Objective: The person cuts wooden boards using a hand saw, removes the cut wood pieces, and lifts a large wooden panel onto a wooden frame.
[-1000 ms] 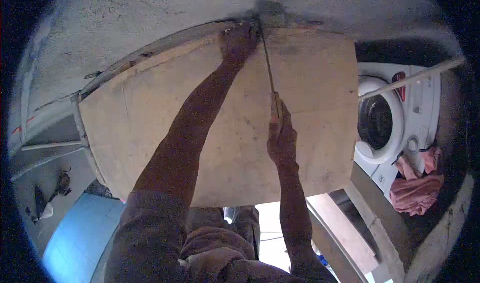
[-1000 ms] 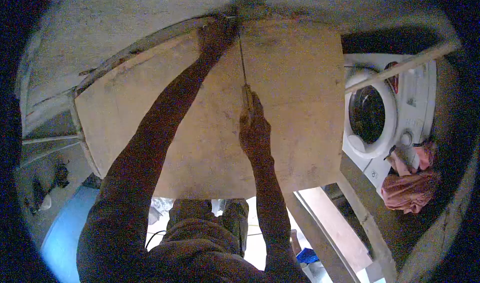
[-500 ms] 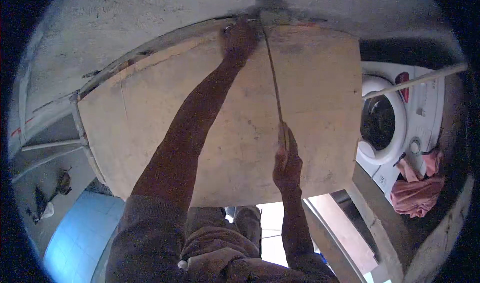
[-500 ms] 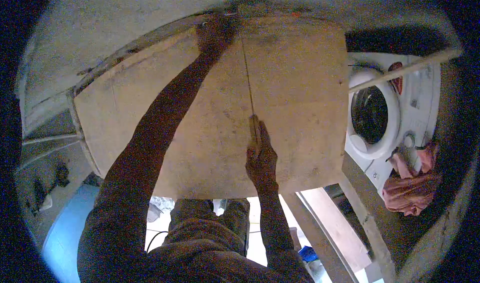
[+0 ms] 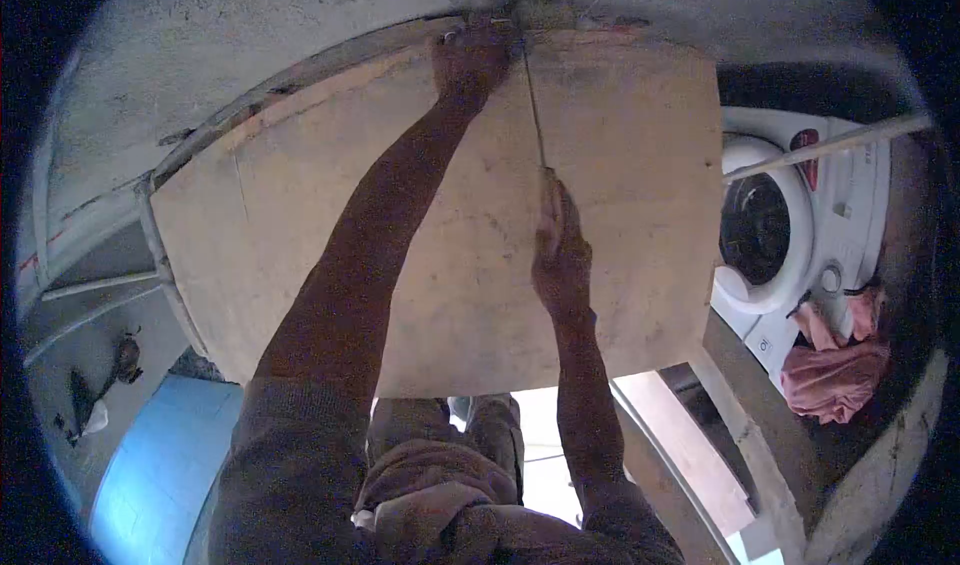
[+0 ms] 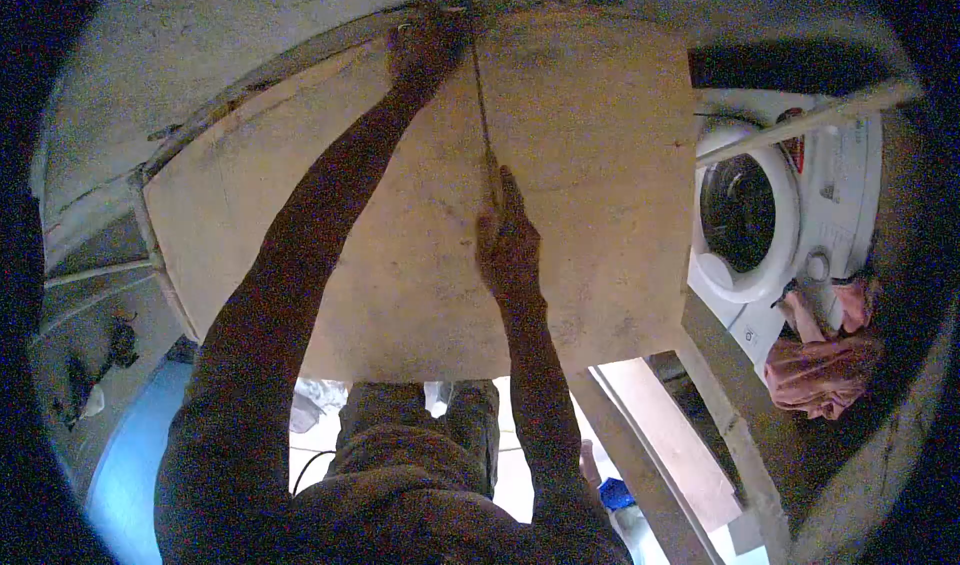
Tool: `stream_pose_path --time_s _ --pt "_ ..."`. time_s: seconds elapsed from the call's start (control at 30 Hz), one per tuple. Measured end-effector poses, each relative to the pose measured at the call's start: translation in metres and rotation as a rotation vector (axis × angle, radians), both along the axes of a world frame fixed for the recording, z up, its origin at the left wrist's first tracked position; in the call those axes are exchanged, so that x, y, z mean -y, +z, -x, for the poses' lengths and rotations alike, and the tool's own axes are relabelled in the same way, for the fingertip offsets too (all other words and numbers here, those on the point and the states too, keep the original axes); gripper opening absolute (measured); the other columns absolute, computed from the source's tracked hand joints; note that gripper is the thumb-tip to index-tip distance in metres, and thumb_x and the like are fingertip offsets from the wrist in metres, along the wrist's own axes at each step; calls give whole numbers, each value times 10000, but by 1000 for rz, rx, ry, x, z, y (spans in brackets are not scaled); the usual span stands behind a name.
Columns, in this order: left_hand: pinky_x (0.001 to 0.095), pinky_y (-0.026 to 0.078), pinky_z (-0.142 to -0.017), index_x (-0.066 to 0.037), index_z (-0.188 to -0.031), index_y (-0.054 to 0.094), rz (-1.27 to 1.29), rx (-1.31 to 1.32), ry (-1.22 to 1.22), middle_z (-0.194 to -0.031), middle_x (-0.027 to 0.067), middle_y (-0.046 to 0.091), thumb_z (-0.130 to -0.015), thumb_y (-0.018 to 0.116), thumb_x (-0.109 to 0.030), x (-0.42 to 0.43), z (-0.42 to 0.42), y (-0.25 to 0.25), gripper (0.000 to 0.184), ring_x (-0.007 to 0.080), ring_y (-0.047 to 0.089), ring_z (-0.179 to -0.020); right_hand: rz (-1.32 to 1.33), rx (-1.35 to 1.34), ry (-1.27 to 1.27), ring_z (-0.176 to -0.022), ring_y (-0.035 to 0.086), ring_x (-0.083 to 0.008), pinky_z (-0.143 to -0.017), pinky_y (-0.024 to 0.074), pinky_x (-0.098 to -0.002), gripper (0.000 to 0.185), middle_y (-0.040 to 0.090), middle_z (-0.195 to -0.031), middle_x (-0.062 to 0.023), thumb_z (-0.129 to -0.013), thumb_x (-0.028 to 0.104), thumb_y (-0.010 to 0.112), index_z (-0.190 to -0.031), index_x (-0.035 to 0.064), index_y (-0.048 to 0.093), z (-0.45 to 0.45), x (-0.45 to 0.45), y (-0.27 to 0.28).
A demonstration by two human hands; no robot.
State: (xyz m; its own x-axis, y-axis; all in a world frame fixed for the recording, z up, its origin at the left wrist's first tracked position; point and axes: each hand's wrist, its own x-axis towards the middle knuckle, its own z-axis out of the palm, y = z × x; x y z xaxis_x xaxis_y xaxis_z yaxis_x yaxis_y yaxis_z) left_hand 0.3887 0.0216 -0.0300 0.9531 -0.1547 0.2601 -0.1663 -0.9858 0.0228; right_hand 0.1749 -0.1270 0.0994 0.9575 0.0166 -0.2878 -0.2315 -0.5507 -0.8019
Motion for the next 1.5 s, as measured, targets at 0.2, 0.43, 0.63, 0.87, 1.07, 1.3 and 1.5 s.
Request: stream_pose_path --time_s 0.2,0.43,0.63,0.87,1.07,1.3,1.5 --pt "484 358 -833 -123 -1120 504 13 -107 72 -1128 144 529 -824 438 -327 -2 -4 -13 366 296 535 -987 62 -64 14 -1020 511 -347 -775 468 -393 453 366 -1292 -180 -882 227 381 -1292 56 290 37 8 6" --pt "512 325 -827 -142 -1187 446 -18 52 -84 -1190 148 476 -852 407 -302 0 -1 -10 373 297 518 -991 91 131 33 -958 542 -363 -739 480 -405 453 415 -1244 -195 -874 215 394 -1297 87 293 21 8 4" --pt "531 310 -831 -147 -1181 454 -286 244 -49 -1169 139 485 -846 400 -320 2 -1 -16 381 287 512 -1005 12 -8 -57 -933 536 -392 -734 471 -423 482 428 -1227 -200 -846 201 467 -1284 86 303 -3 0 -11" --pt "553 310 -846 -124 -1179 443 -100 -27 23 -1238 116 426 -847 377 -312 1 -12 -35 388 246 462 -1090 41 -133 -33 -1030 500 -366 -795 455 -394 453 428 -1242 -182 -888 247 358 -1297 62 297 105 29 27" --pt "522 339 -862 -118 -1160 456 -109 21 34 -1224 103 439 -837 387 -305 4 -5 -14 379 294 493 -1029 -94 -274 -232 -803 584 -257 -635 491 -301 425 514 -1079 -155 -907 269 315 -1255 32 365 225 69 54" --pt "478 336 -897 -64 -1133 455 569 -128 113 -1145 144 457 -837 431 -325 5 0 27 395 367 454 -1034 -1138 -142 -1099 -476 458 -100 -376 407 -210 319 486 -767 -49 -910 191 323 -1180 32 381 333 97 37" --pt "374 277 -963 17 -1164 398 1121 86 79 -1194 196 397 -852 504 -216 -32 139 14 403 319 378 -1122 -1839 101 -627 -583 507 -138 -489 470 -227 361 510 -862 -77 -875 230 415 -1173 29 384 394 127 8"
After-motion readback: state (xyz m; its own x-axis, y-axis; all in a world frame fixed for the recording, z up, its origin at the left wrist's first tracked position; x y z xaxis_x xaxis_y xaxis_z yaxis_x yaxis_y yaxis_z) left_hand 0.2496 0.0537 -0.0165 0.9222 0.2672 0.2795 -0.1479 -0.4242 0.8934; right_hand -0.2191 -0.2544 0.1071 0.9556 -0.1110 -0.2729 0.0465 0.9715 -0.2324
